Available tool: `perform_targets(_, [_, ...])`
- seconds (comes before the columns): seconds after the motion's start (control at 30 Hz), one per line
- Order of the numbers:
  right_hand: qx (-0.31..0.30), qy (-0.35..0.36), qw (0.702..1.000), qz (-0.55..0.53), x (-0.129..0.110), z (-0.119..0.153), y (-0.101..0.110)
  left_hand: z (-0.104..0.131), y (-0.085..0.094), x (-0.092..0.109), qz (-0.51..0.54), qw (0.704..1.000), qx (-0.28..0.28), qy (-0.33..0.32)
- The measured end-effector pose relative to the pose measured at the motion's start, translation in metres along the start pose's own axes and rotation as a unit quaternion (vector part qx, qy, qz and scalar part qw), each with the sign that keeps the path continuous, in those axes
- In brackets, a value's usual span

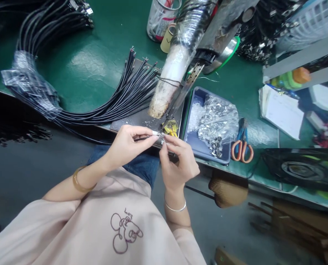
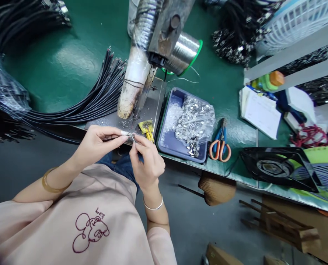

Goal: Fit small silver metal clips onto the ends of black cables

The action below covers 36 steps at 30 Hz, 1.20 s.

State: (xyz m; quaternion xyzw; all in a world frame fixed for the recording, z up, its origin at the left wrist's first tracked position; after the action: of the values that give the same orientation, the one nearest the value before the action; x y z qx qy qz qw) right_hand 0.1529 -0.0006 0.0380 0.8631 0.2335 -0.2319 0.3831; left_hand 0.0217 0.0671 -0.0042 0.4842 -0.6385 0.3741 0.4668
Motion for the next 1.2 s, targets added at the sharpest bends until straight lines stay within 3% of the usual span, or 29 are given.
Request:
perform_targets(0.17, [0.013, 0.023, 1.0, 0.017, -0.004, -0.004, -0.002, -0.007, 0.001, 0.009, -0.092, 0.995, 0.009, -0.038])
perform_targets(0.43, [-0.015, -0.022, 1.0, -0.013, 0.004, -0.013, -0.007, -0.014, 0.001, 0.013, -0.13, 0.99, 0.007, -0.049])
perform_targets(0.77, [-0.02, -0.004, 0.999, -0.028, -0.002, -0.015, -0.006, -0.015, 0.004, 0.013, -0.131, 0.991, 0.004, -0.038])
perform_targets(1.07, [-0.027, 0.004, 0.998, -0.053, -0.001, -0.008, 0.001, -0.011, -0.006, 0.009, -0.09, 0.993, -0.068, -0.021])
perform_targets(1.13, [-0.023, -0.015, 0.995, -0.091, 0.004, -0.006, 0.003, -0.009, -0.011, 0.01, -0.072, 0.99, -0.115, -0.028])
perform_targets(1.2, [-0.008, -0.04, 0.99, -0.137, 0.011, -0.005, 0.007, -0.003, -0.022, 0.014, -0.067, 0.975, -0.206, -0.055])
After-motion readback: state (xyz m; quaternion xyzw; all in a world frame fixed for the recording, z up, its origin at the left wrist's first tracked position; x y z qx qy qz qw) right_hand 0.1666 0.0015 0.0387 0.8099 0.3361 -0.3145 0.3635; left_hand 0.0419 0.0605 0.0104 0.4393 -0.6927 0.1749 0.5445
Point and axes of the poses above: each hand's wrist, its own z-axis away from the middle knuckle, its own y-axis out of the back of the hand, x = y × z, the point moved 8 cm from there along -z, towards the middle knuckle, and after that the axes turned 15 degrees about -y, right-handed, at the moved point
